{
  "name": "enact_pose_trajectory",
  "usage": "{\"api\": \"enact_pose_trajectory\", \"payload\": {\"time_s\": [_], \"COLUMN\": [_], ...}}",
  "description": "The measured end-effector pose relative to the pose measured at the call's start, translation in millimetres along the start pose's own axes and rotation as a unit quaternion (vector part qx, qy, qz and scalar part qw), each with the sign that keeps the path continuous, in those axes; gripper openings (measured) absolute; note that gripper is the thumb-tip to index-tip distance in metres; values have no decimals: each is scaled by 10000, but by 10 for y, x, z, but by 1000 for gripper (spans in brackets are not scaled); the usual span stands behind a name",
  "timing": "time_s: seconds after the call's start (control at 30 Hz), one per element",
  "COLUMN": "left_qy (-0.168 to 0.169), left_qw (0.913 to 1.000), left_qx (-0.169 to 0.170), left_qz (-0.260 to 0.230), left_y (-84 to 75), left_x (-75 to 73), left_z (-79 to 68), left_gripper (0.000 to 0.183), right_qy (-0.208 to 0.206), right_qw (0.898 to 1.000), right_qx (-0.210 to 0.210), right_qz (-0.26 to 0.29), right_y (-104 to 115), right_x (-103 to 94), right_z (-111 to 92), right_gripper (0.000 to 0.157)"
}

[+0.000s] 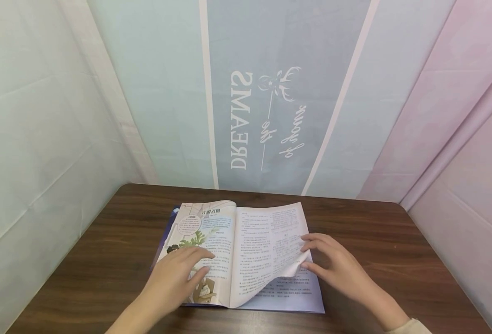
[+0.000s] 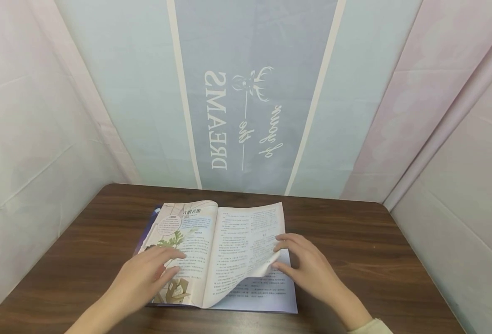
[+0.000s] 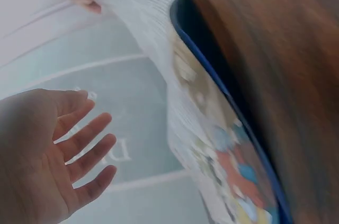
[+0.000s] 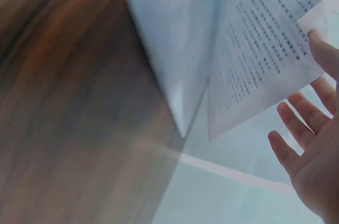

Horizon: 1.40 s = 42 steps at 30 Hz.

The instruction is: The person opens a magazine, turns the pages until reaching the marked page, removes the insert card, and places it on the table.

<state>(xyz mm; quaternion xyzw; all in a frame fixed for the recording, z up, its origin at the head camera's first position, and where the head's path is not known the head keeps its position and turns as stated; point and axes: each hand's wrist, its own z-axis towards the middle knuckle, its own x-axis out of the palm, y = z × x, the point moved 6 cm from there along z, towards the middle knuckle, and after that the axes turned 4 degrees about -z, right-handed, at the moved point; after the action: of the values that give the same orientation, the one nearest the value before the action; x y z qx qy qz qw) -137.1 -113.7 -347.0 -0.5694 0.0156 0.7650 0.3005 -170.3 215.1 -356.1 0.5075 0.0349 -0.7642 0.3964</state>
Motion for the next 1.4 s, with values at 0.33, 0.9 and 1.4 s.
{"api": "enact_pose_trajectory", "payload": {"time_s": [0.33,0.9,1.4], "left_qy": [-205,-418,-1261], "left_qw": [9964,9876,9660], "left_qx": [563,1111,1847], "left_qz": [-597,-1031,-1296], "left_y": [-368,-711,-815], "left_x": [51,93,72], "left_z": [183,338,315], "left_gripper": [25,51,49], "right_qy": [-321,-609,-655], "right_qw": [9991,9951,9922], "right_qx": [-221,-668,-905], "right_qz": [169,400,559], "right_y": [307,734,863], "right_x": [-65,-38,-30], "right_z": [278,550,584], "right_gripper": [38,39,32]}}
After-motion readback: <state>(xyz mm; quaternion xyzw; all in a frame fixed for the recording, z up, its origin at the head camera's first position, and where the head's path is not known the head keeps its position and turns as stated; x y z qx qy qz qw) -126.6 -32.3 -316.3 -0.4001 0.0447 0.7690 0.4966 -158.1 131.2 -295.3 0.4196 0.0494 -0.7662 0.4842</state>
